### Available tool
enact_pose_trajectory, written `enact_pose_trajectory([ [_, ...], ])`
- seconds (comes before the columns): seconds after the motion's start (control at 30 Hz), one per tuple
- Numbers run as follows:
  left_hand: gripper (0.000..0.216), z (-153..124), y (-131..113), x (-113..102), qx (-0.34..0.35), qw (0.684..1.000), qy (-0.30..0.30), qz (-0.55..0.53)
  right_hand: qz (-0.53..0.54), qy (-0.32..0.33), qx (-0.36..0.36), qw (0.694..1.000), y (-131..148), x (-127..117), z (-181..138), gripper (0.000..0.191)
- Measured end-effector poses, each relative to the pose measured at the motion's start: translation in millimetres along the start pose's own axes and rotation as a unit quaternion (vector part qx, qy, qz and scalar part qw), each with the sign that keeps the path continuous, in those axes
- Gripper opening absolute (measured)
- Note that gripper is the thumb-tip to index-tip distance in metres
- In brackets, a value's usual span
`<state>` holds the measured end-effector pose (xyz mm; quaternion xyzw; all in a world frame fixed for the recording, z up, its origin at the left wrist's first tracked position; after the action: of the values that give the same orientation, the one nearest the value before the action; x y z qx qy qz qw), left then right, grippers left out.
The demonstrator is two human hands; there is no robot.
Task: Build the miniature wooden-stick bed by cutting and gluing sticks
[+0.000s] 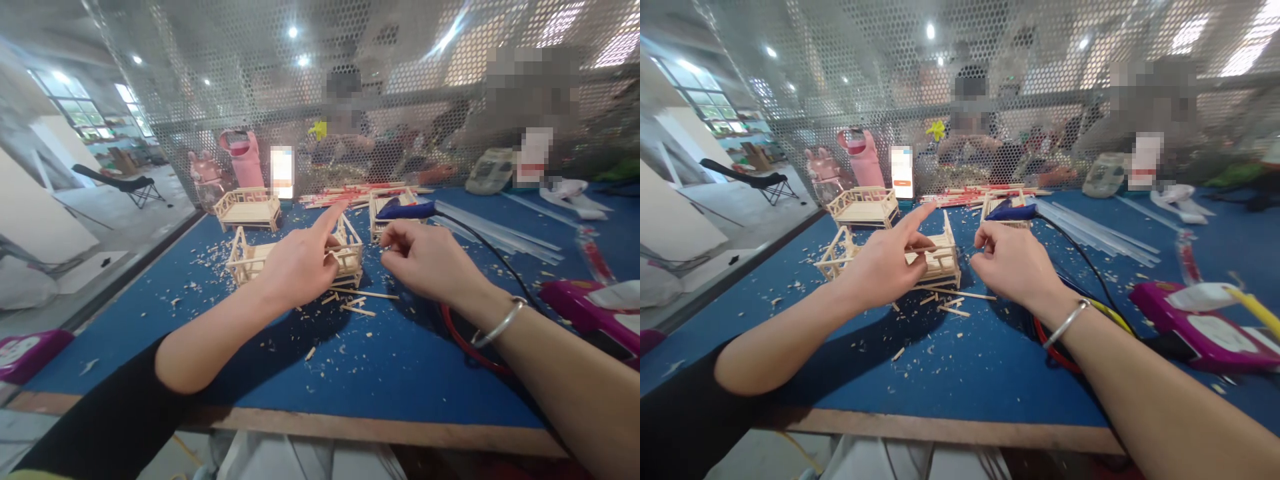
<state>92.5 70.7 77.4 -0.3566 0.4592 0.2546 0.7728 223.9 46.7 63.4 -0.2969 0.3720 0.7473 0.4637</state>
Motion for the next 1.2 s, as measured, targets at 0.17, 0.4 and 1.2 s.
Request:
enact_pose_trajectory([
  [0.17,0.077,7,1,-5,0.003,0.999,0.023,-0.035,-0.007,0.184,0.007,0.983,-10,28,-5,0.018],
  [0.4,0.084,15,-5,3,0.03,0.993,0.111,0.019,0.178,0.15,0.048,0.971,-17,5,-3,0.047],
  [1.2,0.041,-119,-54,-4,0.084,0.972,0.08,-0.202,0.32,0.281,-0.062,0.903,100,15,-108,0.024],
])
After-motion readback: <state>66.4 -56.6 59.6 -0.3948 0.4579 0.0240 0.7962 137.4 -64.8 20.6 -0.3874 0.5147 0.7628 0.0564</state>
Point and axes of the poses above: each hand's wrist, its own z-axis towards the middle knuckle, its own x-axis out of the palm, y = z × x, the point moved 9 cm from there along z, towards the middle knuckle, and after that the axes turned 12 degrees about -x, right-handed, at the moved point
